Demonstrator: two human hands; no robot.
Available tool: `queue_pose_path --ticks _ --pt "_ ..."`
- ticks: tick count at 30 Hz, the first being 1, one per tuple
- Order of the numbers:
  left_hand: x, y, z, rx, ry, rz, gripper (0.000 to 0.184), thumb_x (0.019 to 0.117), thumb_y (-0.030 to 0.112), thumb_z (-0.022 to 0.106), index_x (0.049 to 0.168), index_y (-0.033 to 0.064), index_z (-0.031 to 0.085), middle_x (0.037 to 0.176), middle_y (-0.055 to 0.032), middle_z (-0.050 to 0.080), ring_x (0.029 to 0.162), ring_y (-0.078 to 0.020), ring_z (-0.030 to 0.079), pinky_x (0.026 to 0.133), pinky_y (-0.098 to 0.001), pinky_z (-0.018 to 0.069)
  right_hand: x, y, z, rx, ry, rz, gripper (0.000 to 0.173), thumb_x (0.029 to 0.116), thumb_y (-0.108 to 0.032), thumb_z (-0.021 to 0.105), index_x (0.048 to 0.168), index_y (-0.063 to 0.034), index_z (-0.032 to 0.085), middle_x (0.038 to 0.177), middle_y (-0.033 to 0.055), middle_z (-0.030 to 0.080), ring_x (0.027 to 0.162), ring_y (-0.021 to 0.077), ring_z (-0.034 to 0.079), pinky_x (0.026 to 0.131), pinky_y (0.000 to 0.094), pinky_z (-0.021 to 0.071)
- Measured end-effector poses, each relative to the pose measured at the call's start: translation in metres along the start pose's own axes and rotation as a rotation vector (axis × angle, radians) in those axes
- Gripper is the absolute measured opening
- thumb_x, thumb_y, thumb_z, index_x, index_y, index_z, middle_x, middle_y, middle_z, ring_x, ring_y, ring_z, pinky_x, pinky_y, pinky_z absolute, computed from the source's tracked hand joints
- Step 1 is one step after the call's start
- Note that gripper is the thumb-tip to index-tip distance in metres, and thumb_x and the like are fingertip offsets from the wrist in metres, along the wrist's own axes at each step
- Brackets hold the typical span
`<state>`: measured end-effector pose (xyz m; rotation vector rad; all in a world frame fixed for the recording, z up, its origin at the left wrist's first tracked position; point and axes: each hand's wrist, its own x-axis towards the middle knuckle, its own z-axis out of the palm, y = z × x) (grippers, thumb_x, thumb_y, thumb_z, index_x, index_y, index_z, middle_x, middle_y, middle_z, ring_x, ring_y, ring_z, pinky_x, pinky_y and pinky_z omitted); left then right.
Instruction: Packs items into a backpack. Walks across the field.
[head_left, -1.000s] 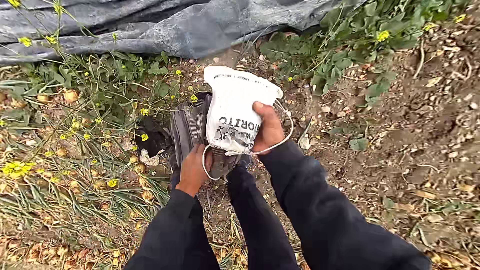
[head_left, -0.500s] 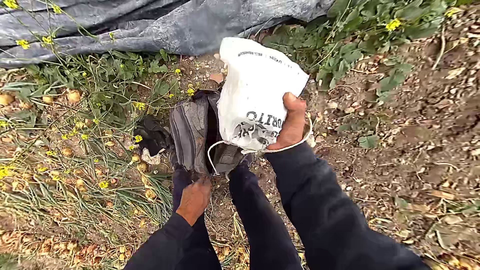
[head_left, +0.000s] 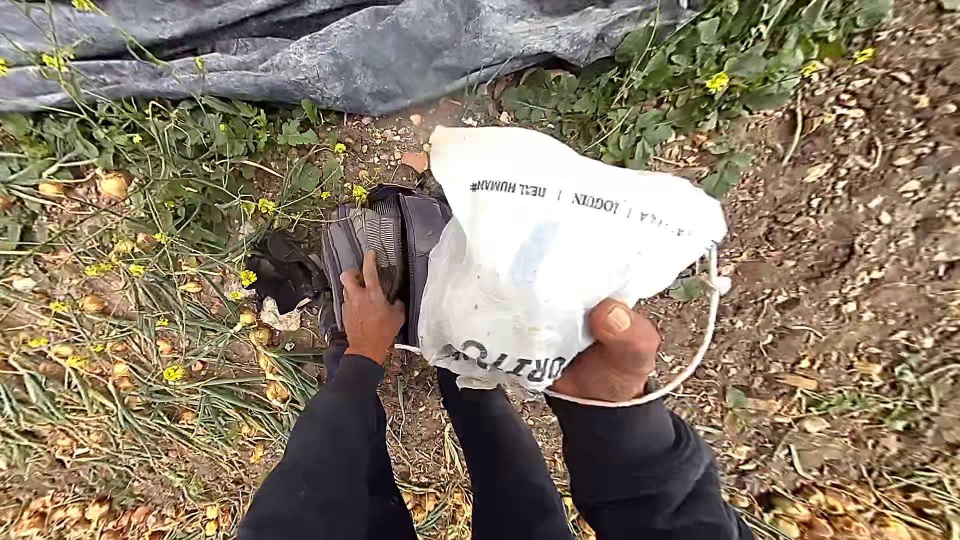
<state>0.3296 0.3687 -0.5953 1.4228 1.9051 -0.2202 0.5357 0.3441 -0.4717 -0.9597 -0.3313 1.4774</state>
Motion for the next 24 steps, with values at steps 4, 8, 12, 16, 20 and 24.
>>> queue_pose_path --ticks 4,8,12,16,20,24 --pt "-0.004 -0.024 -0.048 -0.645 0.0 -0.279 0.033 0.106 0.005 0.049 0.136 -0.0071 0.056 0.124 -0.0228 0.066 0.109 -0.022 0.065 0.1 -0.0358 0.0526 -0.02 0.076 0.049 0.099 -0.022 -0.038 0.035 0.0879 -0.032 0.082 0.118 -0.02 0.07 0.106 0.0002 0.076 0.096 0.0123 0.073 0.081 0.0361 0.0638" --pt "0.018 -0.079 -0.042 -0.657 0.154 -0.171 0.026 0.1034 0.01 0.055 0.113 -0.0109 0.067 0.105 -0.0237 0.071 0.097 -0.0265 0.068 0.094 -0.0463 0.0533 -0.006 0.145 0.059 -0.078 0.186 0.15 0.065 0.0757 -0.031 0.09 0.13 -0.0138 0.057 0.108 0.0058 0.072 0.097 0.0172 0.072 0.083 0.0418 0.0631" --pt "0.038 -0.11 -0.022 -0.509 0.101 -0.089 0.029 0.1002 0.029 0.06 0.097 0.0005 0.068 0.09 -0.0166 0.066 0.087 -0.0322 0.066 0.08 -0.0584 0.0531 -0.008 0.159 0.005 -0.847 0.306 0.245 0.092 0.0691 -0.026 0.093 0.147 -0.0146 0.045 0.122 0.0072 0.069 0.108 0.0179 0.071 0.089 0.0449 0.0631" --pt "-0.009 -0.083 -0.012 -0.45 0.035 0.151 0.036 0.1068 0.032 0.051 0.096 -0.0002 0.062 0.091 -0.0189 0.065 0.083 -0.0338 0.067 0.074 -0.0545 0.0553 0.02 0.143 0.007 -1.564 0.264 0.58 0.105 0.0714 -0.063 0.082 0.151 -0.0087 0.041 0.124 0.0204 0.067 0.113 0.0359 0.067 0.093 0.0637 0.0542" --pt "-0.02 -0.071 -0.009 -0.438 0.044 0.258 0.029 0.1022 0.026 0.058 0.091 -0.0002 0.066 0.09 -0.0178 0.068 0.079 -0.0332 0.07 0.068 -0.0538 0.0578 0.074 0.174 0.031 -1.621 0.267 0.815 0.092 0.0879 -0.058 0.073 0.154 -0.0049 0.037 0.121 0.0301 0.067 0.111 0.0479 0.067 0.093 0.0695 0.0512" --pt "-0.006 -0.089 -0.025 -0.456 0.013 0.34 0.03 0.1022 0.026 0.057 0.088 0.0 0.064 0.085 -0.0157 0.066 0.076 -0.0312 0.068 0.067 -0.0517 0.0572 0.118 0.237 -0.005 -1.341 0.283 0.727 0.056 0.1019 -0.041 0.058 0.135 0.0036 0.056 0.123 0.0273 0.066 0.116 0.0399 0.064 0.099 0.0618 0.0497"
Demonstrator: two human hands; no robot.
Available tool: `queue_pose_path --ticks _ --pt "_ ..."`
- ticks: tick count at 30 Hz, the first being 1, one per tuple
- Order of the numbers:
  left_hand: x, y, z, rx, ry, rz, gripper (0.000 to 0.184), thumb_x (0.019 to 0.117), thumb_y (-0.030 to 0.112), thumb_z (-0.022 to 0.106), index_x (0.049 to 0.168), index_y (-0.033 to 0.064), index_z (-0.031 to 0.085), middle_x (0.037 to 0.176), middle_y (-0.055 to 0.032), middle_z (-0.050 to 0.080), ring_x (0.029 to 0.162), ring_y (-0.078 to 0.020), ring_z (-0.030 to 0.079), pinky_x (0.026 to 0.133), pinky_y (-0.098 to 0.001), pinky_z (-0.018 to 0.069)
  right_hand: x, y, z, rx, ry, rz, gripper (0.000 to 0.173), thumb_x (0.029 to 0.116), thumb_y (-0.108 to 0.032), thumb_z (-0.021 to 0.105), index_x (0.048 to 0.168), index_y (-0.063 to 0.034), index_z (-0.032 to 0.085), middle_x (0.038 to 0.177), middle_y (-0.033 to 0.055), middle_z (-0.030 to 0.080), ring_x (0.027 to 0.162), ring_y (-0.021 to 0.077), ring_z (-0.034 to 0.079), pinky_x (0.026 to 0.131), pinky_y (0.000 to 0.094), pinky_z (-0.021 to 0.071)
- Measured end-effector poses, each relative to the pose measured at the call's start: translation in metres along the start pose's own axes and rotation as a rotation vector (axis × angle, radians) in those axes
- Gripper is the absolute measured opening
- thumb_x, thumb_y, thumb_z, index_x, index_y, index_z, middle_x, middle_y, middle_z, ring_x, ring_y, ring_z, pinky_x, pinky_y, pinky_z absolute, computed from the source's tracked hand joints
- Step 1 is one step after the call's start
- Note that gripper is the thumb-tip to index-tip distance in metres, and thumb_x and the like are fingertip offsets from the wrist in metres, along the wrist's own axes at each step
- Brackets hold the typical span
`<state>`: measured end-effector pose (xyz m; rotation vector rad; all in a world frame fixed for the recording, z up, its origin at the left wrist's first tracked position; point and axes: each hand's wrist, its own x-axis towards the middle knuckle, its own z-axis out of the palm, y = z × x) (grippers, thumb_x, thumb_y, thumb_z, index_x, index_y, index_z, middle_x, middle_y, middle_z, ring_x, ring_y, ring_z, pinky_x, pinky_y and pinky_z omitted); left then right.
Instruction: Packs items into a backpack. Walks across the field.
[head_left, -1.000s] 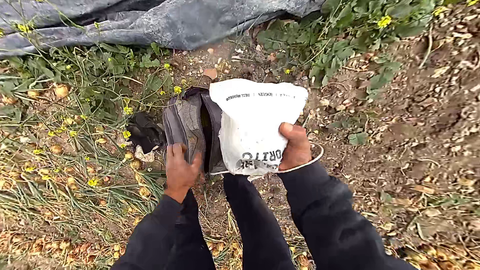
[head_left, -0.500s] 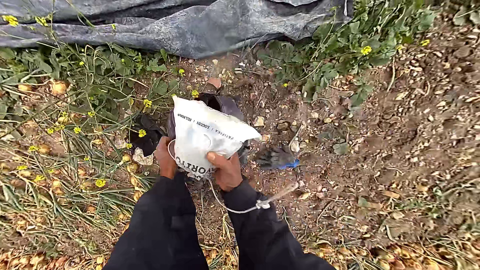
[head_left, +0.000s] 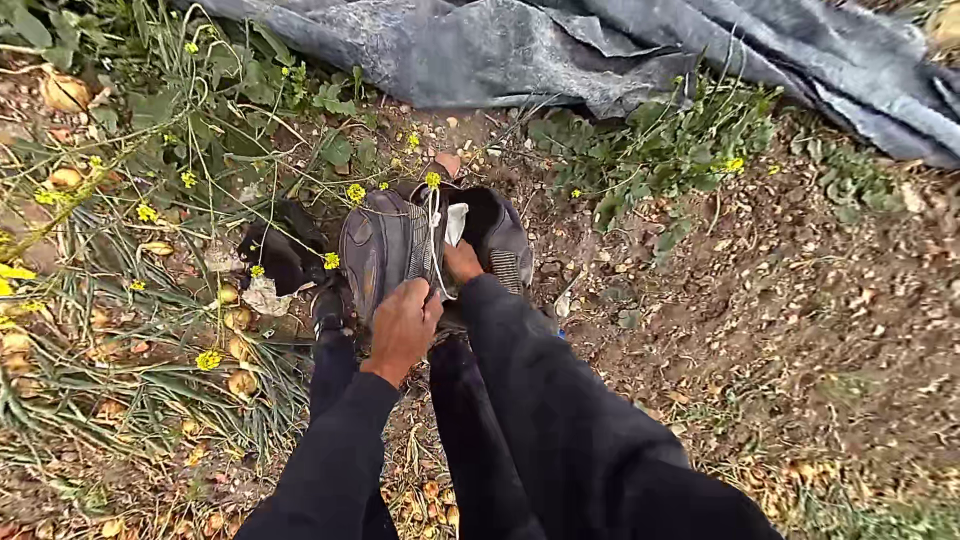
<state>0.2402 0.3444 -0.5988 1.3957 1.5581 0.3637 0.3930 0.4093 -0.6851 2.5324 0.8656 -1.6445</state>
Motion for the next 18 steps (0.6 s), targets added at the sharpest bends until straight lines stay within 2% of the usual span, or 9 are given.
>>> queue_pose_path --ticks 3,5,7,9,12,14,15,16,18 --pt "-0.005 0.005 -0.029 -0.04 -0.17 0.036 0.027 0.1059 0.024 0.056 0.096 -0.0007 0.061 0.093 -0.0193 0.064 0.079 -0.0329 0.066 0.07 -0.0511 0.0561 0.029 0.022 0.012 0.02 -0.042 -0.074 0.046 0.1096 -0.029 0.045 0.138 0.0056 0.054 0.129 0.0288 0.062 0.121 0.0385 0.061 0.103 0.0575 0.0484" --pt "-0.001 -0.002 -0.028 -0.112 -0.18 0.032 0.026 0.1048 0.026 0.058 0.099 0.0003 0.063 0.092 -0.0164 0.064 0.077 -0.0284 0.065 0.07 -0.0477 0.0559 0.04 0.028 0.008 -0.044 -0.043 -0.099 0.05 0.1107 -0.034 0.044 0.145 0.0023 0.049 0.132 0.0272 0.062 0.123 0.037 0.06 0.106 0.0556 0.0473" --pt "0.008 -0.018 -0.02 -0.231 -0.124 -0.063 0.027 0.1025 0.028 0.061 0.103 0.0016 0.066 0.086 -0.0113 0.066 0.073 -0.0223 0.065 0.069 -0.0442 0.0561 0.038 0.017 -0.007 -0.135 -0.082 -0.109 0.065 0.1082 -0.043 0.047 0.158 -0.0044 0.033 0.143 0.0267 0.057 0.132 0.038 0.057 0.111 0.0584 0.0445" --pt "0.012 -0.024 -0.02 -0.317 -0.131 -0.162 0.027 0.1028 0.029 0.061 0.111 0.0035 0.067 0.088 -0.0099 0.069 0.075 -0.0201 0.068 0.072 -0.0442 0.0598 0.014 0.003 -0.028 -0.04 -0.069 -0.173 0.059 0.1077 -0.04 0.049 0.154 -0.0053 0.04 0.139 0.0233 0.06 0.127 0.0339 0.06 0.106 0.0566 0.0486" --pt "0.008 -0.022 -0.012 -0.353 -0.103 -0.189 0.023 0.101 0.029 0.064 0.11 0.0073 0.067 0.085 -0.0058 0.069 0.072 -0.0162 0.067 0.069 -0.0402 0.0595 -0.069 -0.002 -0.065 0.072 -0.026 -0.445 0.041 0.1081 -0.022 0.044 0.143 -0.0061 0.059 0.137 0.0092 0.066 0.122 0.0176 0.065 0.103 0.0432 0.0556" --pt "0.001 -0.016 -0.012 -0.362 -0.095 -0.207 0.024 0.1022 0.03 0.063 0.112 0.0082 0.066 0.085 -0.0059 0.069 0.069 -0.0165 0.066 0.065 -0.0389 0.0582 -0.135 0.034 -0.069 0.031 0.142 -0.621 0.029 0.1079 -0.022 0.05 0.13 -0.0103 0.065 0.119 0.0038 0.07 0.099 0.0147 0.071 0.082 0.0382 0.0637" --pt "-0.002 -0.011 -0.016 -0.371 -0.106 -0.225 0.026 0.1037 0.032 0.062 0.116 0.0084 0.064 0.087 -0.0077 0.068 0.069 -0.0181 0.065 0.063 -0.0388 0.057 -0.157 0.067 -0.059 0.061 0.193 -0.586 0.024 0.1048 -0.026 0.057 0.122 -0.0131 0.066 0.108 0.002 0.07 0.086 0.0155 0.071 0.069 0.0371 0.0645" --pt "-0.005 -0.007 -0.018 -0.379 -0.113 -0.252 0.028 0.1039 0.033 0.062 0.119 0.0093 0.063 0.09 -0.0084 0.068 0.07 -0.0194 0.065 0.063 -0.0395 0.057 -0.168 0.107 -0.043 0.096 0.185 -0.444 0.027 0.0997 -0.033 0.066 0.121 -0.0159 0.065 0.106 0.0024 0.07 0.084 0.0186 0.072 0.066 0.0396 0.065" --pt "-0.013 -0.005 -0.014 -0.386 -0.119 -0.289 0.03 0.1036 0.036 0.062 0.122 0.0121 0.062 0.09 -0.0084 0.067 0.067 -0.0211 0.064 0.059 -0.0404 0.0566 -0.16 0.179 -0.003 0.183 0.01 -0.039 0.066 0.0843 -0.045 0.082 0.138 -0.018 0.057 0.133 0.0096 0.064 0.115 0.026 0.067 0.086 0.0479 0.063"
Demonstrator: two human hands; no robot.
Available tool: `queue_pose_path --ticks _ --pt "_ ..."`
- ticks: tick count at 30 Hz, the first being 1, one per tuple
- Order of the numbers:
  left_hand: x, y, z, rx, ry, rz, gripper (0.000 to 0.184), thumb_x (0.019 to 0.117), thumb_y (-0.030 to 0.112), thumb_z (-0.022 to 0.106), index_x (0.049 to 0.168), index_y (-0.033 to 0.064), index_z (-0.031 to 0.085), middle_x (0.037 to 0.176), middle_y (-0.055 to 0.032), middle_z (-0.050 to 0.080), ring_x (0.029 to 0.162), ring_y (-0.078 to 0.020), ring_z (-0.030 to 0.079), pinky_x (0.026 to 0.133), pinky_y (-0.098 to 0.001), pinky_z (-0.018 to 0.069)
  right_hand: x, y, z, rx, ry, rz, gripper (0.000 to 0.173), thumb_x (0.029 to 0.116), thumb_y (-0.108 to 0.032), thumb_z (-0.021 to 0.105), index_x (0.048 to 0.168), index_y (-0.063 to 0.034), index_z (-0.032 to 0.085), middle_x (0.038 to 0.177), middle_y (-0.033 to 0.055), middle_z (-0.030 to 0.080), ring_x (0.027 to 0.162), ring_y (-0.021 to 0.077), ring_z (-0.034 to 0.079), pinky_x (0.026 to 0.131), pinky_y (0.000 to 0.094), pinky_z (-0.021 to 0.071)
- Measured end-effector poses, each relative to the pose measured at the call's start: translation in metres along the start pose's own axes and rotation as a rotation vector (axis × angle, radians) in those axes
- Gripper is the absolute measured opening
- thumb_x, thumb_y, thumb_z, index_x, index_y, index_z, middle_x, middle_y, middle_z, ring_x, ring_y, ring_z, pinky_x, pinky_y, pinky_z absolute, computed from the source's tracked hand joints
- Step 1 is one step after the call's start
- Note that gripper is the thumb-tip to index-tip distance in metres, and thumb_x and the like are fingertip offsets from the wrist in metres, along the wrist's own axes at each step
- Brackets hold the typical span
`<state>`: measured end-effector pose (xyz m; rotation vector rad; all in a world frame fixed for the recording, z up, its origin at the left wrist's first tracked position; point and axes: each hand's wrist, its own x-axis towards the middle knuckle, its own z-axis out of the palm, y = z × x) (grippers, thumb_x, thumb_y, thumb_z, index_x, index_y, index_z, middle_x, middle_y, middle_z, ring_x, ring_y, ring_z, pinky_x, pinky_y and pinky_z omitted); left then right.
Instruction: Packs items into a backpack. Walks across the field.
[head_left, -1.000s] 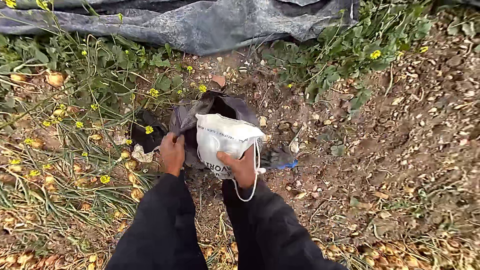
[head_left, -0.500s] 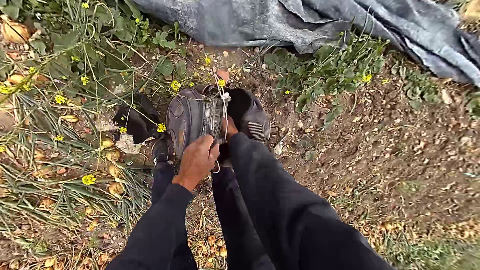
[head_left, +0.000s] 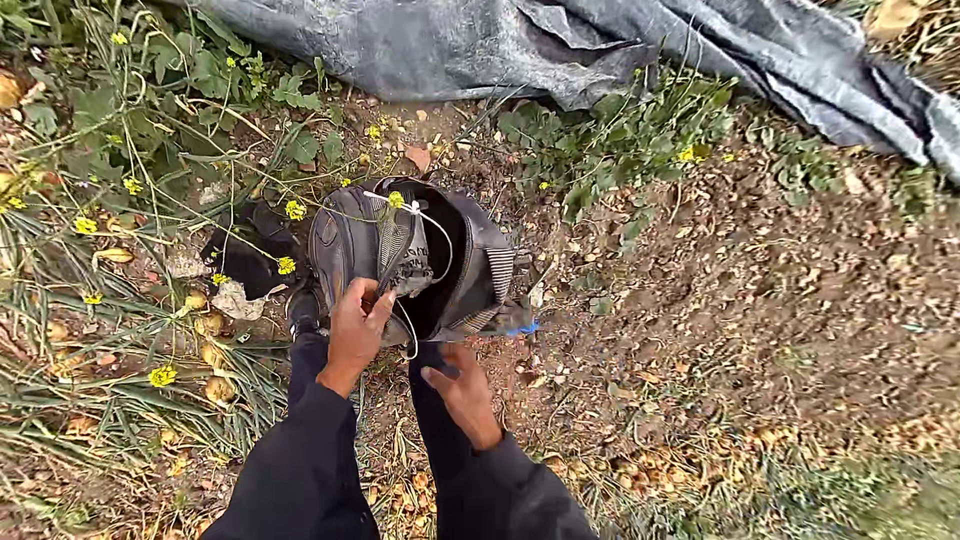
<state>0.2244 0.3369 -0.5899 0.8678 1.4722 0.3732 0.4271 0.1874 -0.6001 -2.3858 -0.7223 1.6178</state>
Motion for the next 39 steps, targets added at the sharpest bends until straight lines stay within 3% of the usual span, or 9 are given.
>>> queue_pose_path --ticks 4,8,11,16,23,26,32,36,39 --pt "-0.005 0.0 0.012 0.057 -0.028 0.015 0.033 0.1029 0.04 0.062 0.125 0.0154 0.061 0.089 -0.0083 0.068 0.063 -0.0221 0.062 0.055 -0.04 0.0545 0.051 0.064 0.072 0.274 -0.333 0.432 0.078 0.0866 -0.038 0.083 0.151 -0.0183 0.044 0.149 0.0138 0.054 0.129 0.0341 0.059 0.095 0.0602 0.0567" --pt "0.008 0.007 0.019 0.114 0.085 0.132 0.023 0.1034 0.03 0.062 0.113 0.0091 0.064 0.083 -0.0059 0.066 0.065 -0.0159 0.061 0.059 -0.0344 0.054 0.035 0.096 0.071 -0.595 -0.689 0.261 0.048 0.1004 -0.04 0.058 0.133 -0.0059 0.065 0.156 0.0195 0.045 0.14 0.0356 0.049 0.115 0.0549 0.0433" --pt "0.027 0.013 0.025 0.1 0.23 0.071 0.017 0.1005 0.025 0.065 0.103 0.0081 0.067 0.08 -0.0018 0.066 0.067 -0.011 0.063 0.065 -0.0323 0.0549 0.0 0.094 -0.004 -0.808 -0.652 0.231 0.041 0.1025 -0.036 0.049 0.122 -0.0062 0.069 0.132 0.02 0.064 0.119 0.038 0.064 0.099 0.0596 0.0525" --pt "0.022 0.006 0.03 0.109 0.152 0.057 0.02 0.1013 0.027 0.064 0.108 0.0088 0.067 0.083 -0.004 0.067 0.07 -0.0142 0.064 0.066 -0.0363 0.0553 -0.049 -0.086 -0.127 0.216 -0.487 -0.11 0.024 0.1057 -0.026 0.059 0.122 -0.0083 0.059 0.08 0.0127 0.069 0.057 0.024 0.067 0.047 0.0365 0.0581" --pt "0.012 0.005 0.03 0.043 0.175 0.058 0.021 0.1002 0.022 0.065 0.112 0.0052 0.068 0.092 -0.0061 0.071 0.078 -0.0144 0.068 0.074 -0.0378 0.0587 0.092 -0.301 -0.08 0.196 0.028 -1.006 0.019 0.1029 -0.008 0.056 0.115 0.0033 0.065 0.092 0.0067 0.068 0.073 0.0135 0.068 0.065 0.0321 0.0621" --pt "0.001 -0.003 0.025 -0.016 0.199 0.005 0.024 0.1047 0.025 0.056 0.117 0.0065 0.065 0.09 -0.009 0.069 0.068 -0.0189 0.066 0.062 -0.0403 0.0588 0.12 -0.263 -0.035 -0.54 0.056 -0.956 0.021 0.1026 -0.011 0.054 0.113 0.0003 0.067 0.107 0.0163 0.07 0.097 0.0279 0.071 0.085 0.047 0.0606" --pt "-0.002 -0.003 0.028 -0.038 0.133 0.004 0.027 0.1046 0.026 0.057 0.115 0.0025 0.064 0.091 -0.0116 0.069 0.071 -0.0215 0.068 0.067 -0.043 0.0602 0.055 -0.133 0.008 -1.202 -0.575 -0.004 0.025 0.0967 -0.01 0.063 0.117 0.0028 0.069 0.121 0.0298 0.066 0.113 0.0499 0.064 0.089 0.0695 0.0525" --pt "-0.022 -0.009 0.02 -0.145 0.044 0.017 0.036 0.1076 0.03 0.052 0.136 0.0083 0.056 0.111 -0.0127 0.069 0.082 -0.021 0.07 0.073 -0.0402 0.0607 0.07 -0.167 -0.018 -0.971 -0.3 -0.341 0.04 0.0904 -0.009 0.07 0.127 0.0064 0.062 0.126 0.0312 0.061 0.112 0.0473 0.065 0.092 0.0645 0.0546" --pt "-0.034 -0.028 0.012 -0.319 0.195 -0.182 0.024 0.1086 0.022 0.05 0.121 0.0049 0.062 0.095 -0.009 0.07 0.074 -0.0173 0.068 0.069 -0.0354 0.0599 0.019 -0.143 -0.038 -0.596 0.061 -0.723 0.018 0.0997 -0.015 0.063 0.114 -0.0051 0.069 0.102 0.0093 0.07 0.083 0.0213 0.071 0.071 0.0418 0.063"
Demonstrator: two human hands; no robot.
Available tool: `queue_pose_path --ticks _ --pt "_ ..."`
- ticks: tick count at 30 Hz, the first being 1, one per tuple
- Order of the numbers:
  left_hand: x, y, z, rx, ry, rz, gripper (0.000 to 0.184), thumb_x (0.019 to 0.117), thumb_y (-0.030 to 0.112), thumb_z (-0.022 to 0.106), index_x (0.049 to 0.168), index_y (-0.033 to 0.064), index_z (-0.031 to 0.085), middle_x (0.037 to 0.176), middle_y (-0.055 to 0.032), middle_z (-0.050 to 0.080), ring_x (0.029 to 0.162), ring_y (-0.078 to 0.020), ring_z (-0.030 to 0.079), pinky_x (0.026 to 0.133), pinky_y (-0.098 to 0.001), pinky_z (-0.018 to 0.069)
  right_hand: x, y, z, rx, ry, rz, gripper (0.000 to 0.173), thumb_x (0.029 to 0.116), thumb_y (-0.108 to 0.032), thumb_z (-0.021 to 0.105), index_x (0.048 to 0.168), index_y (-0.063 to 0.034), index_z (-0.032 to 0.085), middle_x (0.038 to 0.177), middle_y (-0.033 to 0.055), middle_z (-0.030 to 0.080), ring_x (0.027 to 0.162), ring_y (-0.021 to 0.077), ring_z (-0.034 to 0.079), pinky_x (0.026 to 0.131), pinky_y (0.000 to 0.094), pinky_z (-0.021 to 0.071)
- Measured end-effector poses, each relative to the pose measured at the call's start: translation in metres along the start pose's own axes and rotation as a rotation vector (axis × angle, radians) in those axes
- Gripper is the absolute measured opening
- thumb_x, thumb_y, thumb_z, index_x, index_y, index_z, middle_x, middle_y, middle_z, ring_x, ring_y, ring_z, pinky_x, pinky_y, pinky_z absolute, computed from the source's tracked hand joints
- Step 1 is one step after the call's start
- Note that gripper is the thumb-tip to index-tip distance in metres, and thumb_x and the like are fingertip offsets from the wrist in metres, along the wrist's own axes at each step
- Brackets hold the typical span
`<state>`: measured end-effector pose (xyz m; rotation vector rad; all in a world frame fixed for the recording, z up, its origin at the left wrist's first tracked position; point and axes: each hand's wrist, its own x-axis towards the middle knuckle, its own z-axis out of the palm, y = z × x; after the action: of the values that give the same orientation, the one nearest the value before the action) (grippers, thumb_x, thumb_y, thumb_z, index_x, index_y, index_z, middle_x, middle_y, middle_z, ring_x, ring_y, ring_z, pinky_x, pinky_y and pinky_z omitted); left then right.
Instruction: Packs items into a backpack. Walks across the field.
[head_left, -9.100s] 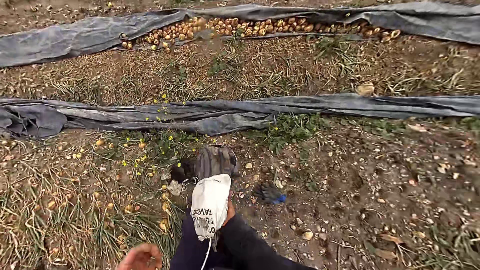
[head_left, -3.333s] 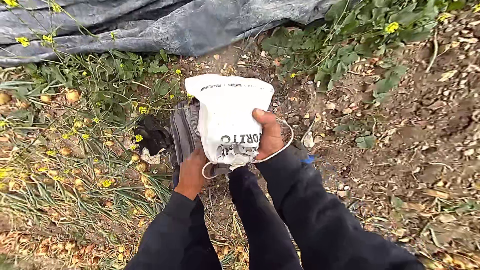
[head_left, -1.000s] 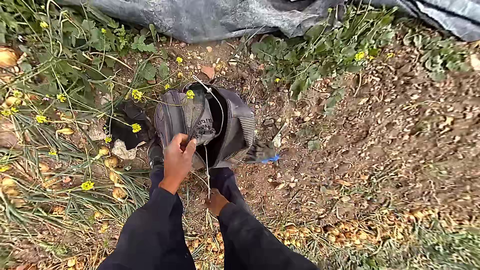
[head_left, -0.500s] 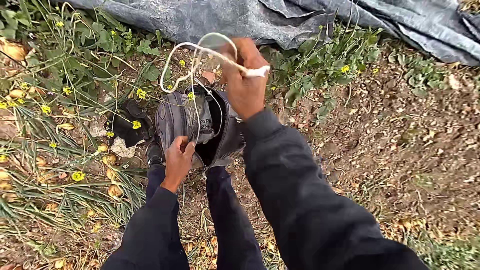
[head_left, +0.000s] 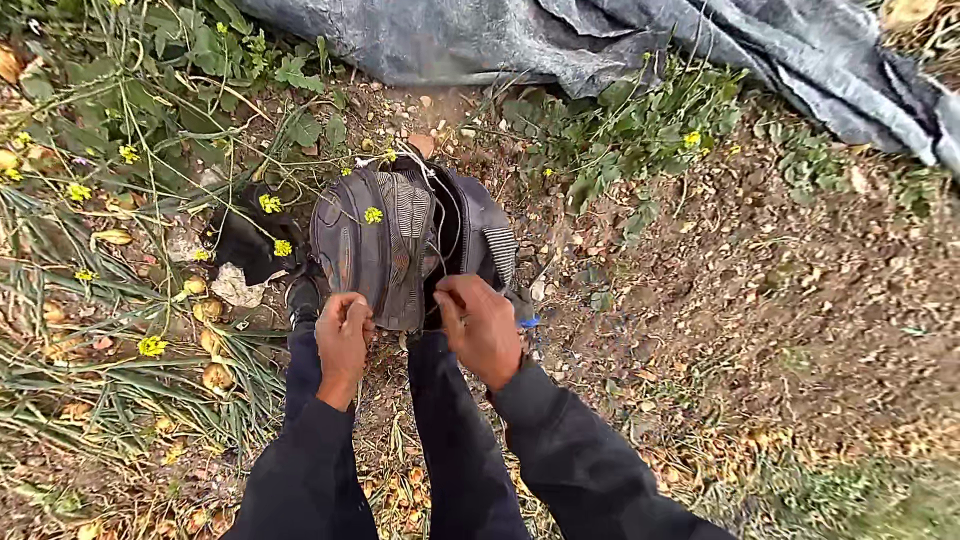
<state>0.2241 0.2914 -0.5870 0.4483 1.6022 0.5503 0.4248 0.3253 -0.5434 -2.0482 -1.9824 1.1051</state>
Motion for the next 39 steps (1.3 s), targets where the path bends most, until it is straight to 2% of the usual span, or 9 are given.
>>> queue_pose_path --ticks 2,4,7,14,18,25,31,34,39 --pt "-0.002 -0.025 -0.001 -0.056 0.026 -0.252 0.021 0.108 0.02 0.052 0.113 0.0029 0.064 0.088 -0.0093 0.069 0.07 -0.018 0.067 0.065 -0.0346 0.0584 -0.058 0.026 0.035 0.093 -0.001 0.307 0.027 0.1 -0.042 0.064 0.105 -0.0153 0.067 0.084 -0.0016 0.069 0.067 0.0133 0.067 0.058 0.0388 0.0594" --pt "-0.003 -0.063 0.005 -0.111 0.02 -0.472 0.023 0.1064 0.023 0.056 0.108 0.002 0.067 0.086 -0.0106 0.069 0.07 -0.0191 0.066 0.064 -0.0335 0.0566 -0.094 0.068 0.094 0.3 -0.227 0.714 0.062 0.0882 -0.062 0.071 0.127 -0.014 0.062 0.104 0.0081 0.073 0.086 0.0235 0.073 0.07 0.0489 0.0626" --pt "0.0 -0.107 0.027 -0.22 0.046 -0.626 0.032 0.1069 0.029 0.056 0.115 -0.0003 0.067 0.101 -0.0152 0.069 0.087 -0.0242 0.066 0.078 -0.0392 0.0547 -0.09 0.078 0.157 0.761 -0.202 0.965 0.059 0.0898 -0.043 0.079 0.136 -0.0106 0.06 0.126 0.0159 0.067 0.108 0.032 0.07 0.083 0.0548 0.0627" --pt "0.002 -0.112 0.08 -0.745 -0.184 -0.725 0.055 0.1109 0.05 0.027 0.133 0.0078 0.055 0.116 -0.0121 0.069 0.098 -0.0239 0.068 0.084 -0.0433 0.058 -0.092 0.065 0.118 0.443 -0.443 0.67 0.053 0.1084 -0.048 0.039 0.086 -0.0101 0.067 0.069 0.0041 0.065 0.062 0.0188 0.066 0.062 0.0423 0.0563" --pt "0.006 -0.121 0.111 -0.865 0.206 -0.781 0.041 0.1098 0.036 0.045 0.114 -0.0014 0.061 0.086 -0.0163 0.067 0.07 -0.0245 0.067 0.064 -0.0408 0.0592 -0.069 0.055 0.098 0.465 -0.61 0.678 0.047 0.1077 -0.044 0.04 0.084 -0.011 0.064 0.067 0.0015 0.06 0.058 0.0145 0.059 0.058 0.0373 0.0499" --pt "0.0 -0.179 0.076 -0.825 0.36 -0.953 0.032 0.1103 0.036 0.044 0.123 0.0066 0.051 0.09 -0.01 0.06 0.069 -0.0183 0.061 0.061 -0.034 0.0548 0.116 -0.009 -0.029 1.297 -0.345 1.009 0.036 0.1111 -0.037 0.037 0.085 -0.0167 0.049 0.058 -0.0064 0.043 0.039 0.0009 0.034 0.034 0.0158 0.0276" --pt "0.003 -0.16 0.047 -0.583 0.268 -0.844 0.034 0.1123 0.032 0.039 0.121 0.0015 0.051 0.089 -0.0116 0.06 0.069 -0.0189 0.062 0.064 -0.0346 0.0571 0.226 0.024 -0.029 0.939 -0.481 0.821 0.048 0.1099 -0.048 0.037 0.104 -0.0086 0.064 0.066 0.0007 0.058 0.044 0.0058 0.044 0.04 0.0196 0.0357" --pt "-0.039 -0.161 0.023 -0.405 0.065 -0.644 0.039 0.1136 0.027 0.032 0.105 0.0011 0.06 0.081 -0.0072 0.066 0.069 -0.0172 0.066 0.068 -0.0341 0.0595 0.184 0.099 -0.081 0.612 -0.448 0.564 0.063 0.1073 -0.062 0.031 0.119 -0.0122 0.068 0.077 0.0031 0.069 0.057 0.0116 0.059 0.052 0.0285 0.0483" --pt "-0.071 -0.13 0.026 0.121 -0.106 -0.624 0.016 0.1056 0.009 0.048 0.107 -0.0012 0.061 0.084 -0.0042 0.066 0.071 -0.0118 0.065 0.068 -0.0285 0.0572 0.052 0.379 -0.046 0.216 -0.222 0.961 0.055 0.1023 -0.049 0.058 0.134 -0.0043 0.06 0.109 0.0235 0.07 0.092 0.039 0.072 0.08 0.0598 0.0588"
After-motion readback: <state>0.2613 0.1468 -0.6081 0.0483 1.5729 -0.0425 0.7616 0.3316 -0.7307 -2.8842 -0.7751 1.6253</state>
